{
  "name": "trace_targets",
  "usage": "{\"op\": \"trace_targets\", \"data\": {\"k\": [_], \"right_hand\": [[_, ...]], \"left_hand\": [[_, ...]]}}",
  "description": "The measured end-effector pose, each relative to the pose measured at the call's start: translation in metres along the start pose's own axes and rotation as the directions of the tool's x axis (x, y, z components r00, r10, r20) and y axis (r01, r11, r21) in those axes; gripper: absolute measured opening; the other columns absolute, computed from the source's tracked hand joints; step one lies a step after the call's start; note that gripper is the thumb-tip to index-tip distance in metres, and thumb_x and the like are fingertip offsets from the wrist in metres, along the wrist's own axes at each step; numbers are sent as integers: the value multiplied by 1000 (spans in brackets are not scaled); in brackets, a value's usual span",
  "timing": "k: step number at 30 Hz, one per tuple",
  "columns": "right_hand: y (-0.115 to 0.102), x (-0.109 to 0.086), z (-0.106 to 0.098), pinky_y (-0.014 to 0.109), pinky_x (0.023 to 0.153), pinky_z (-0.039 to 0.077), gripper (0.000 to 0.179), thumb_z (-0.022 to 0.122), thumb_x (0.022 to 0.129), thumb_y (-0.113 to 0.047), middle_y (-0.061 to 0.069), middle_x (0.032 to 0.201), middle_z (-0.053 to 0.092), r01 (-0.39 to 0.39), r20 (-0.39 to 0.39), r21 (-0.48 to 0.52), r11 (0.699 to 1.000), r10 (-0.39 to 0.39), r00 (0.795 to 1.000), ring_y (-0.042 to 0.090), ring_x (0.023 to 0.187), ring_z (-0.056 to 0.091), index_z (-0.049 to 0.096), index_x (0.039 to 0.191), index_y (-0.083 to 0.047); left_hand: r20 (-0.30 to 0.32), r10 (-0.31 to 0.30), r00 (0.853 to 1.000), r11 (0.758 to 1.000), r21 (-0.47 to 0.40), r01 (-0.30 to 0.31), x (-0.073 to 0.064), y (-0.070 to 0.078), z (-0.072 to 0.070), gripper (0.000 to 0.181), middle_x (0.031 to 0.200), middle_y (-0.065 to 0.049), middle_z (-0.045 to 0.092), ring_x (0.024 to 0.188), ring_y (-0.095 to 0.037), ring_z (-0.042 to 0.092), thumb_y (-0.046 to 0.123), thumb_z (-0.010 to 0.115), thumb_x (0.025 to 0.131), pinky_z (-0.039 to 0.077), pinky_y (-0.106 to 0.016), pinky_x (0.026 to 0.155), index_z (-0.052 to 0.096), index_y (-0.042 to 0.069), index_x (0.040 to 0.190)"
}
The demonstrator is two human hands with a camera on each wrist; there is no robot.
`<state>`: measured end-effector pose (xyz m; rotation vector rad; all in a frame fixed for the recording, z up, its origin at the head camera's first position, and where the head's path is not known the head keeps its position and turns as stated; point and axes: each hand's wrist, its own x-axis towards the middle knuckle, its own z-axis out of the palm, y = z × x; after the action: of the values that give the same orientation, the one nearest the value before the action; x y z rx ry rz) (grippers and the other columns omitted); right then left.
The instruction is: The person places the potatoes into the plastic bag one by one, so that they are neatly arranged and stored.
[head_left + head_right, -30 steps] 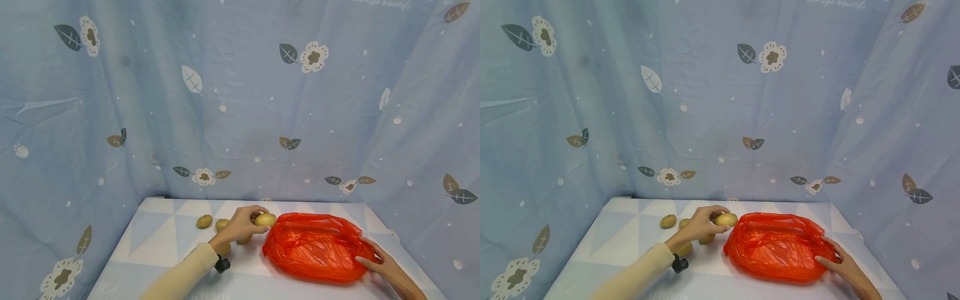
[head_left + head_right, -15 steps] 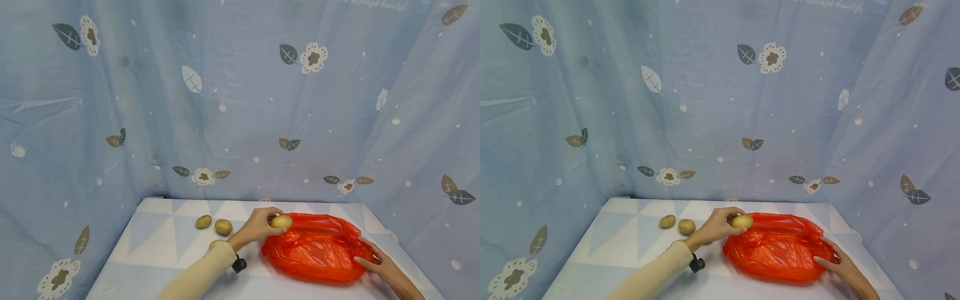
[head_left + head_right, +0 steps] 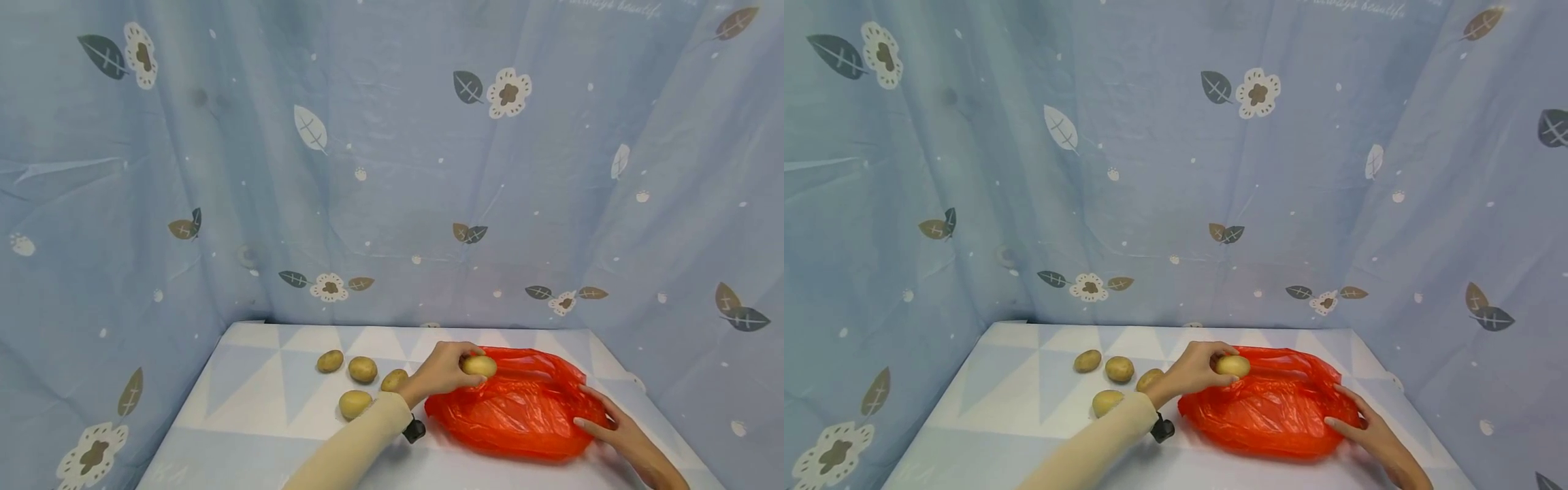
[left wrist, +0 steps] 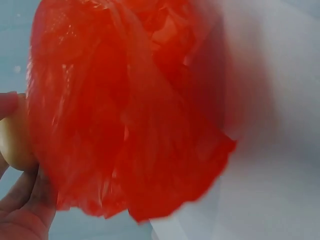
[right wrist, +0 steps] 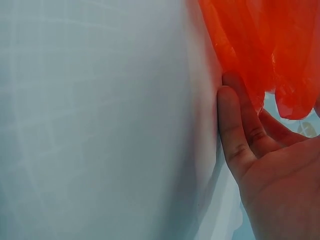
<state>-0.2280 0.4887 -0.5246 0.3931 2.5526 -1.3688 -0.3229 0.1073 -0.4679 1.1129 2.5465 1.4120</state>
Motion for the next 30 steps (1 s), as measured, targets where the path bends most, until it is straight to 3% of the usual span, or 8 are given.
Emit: {"op": "trace_targets", "data": {"k": [8, 22, 30], "right_hand": [[0, 1, 1, 44, 89, 58, 100, 70, 94, -53, 31, 160, 16, -8, -6, 2, 1000, 8, 1000, 43, 119, 49, 11, 165, -14], [3, 1, 5, 49, 94, 56, 100, 72, 92, -53, 28, 161, 19, 3, -12, 13, 1000, -2, 1000, 46, 126, 45, 12, 165, -18], [5, 0, 4, 52, 97, 54, 99, 72, 93, -51, 28, 162, 18, 0, -14, 23, 1000, 0, 1000, 48, 129, 42, 12, 165, -18]], "left_hand": [[19, -21, 1000, 999, 41, 21, 14, 0, 17, 38, 101, 8, 70, 80, -2, 57, 22, 88, 83, 49, -16, 71, 74, 12, 116], [3, -131, 991, 987, 94, 130, 19, -22, 40, 40, 104, 6, 71, 85, -4, 56, 24, 92, 79, 49, -20, 80, 76, 13, 114], [11, -104, 994, 981, 168, 101, 24, -26, 47, 40, 107, 7, 73, 93, -7, 59, 25, 93, 78, 48, -21, 84, 78, 14, 113]]}}
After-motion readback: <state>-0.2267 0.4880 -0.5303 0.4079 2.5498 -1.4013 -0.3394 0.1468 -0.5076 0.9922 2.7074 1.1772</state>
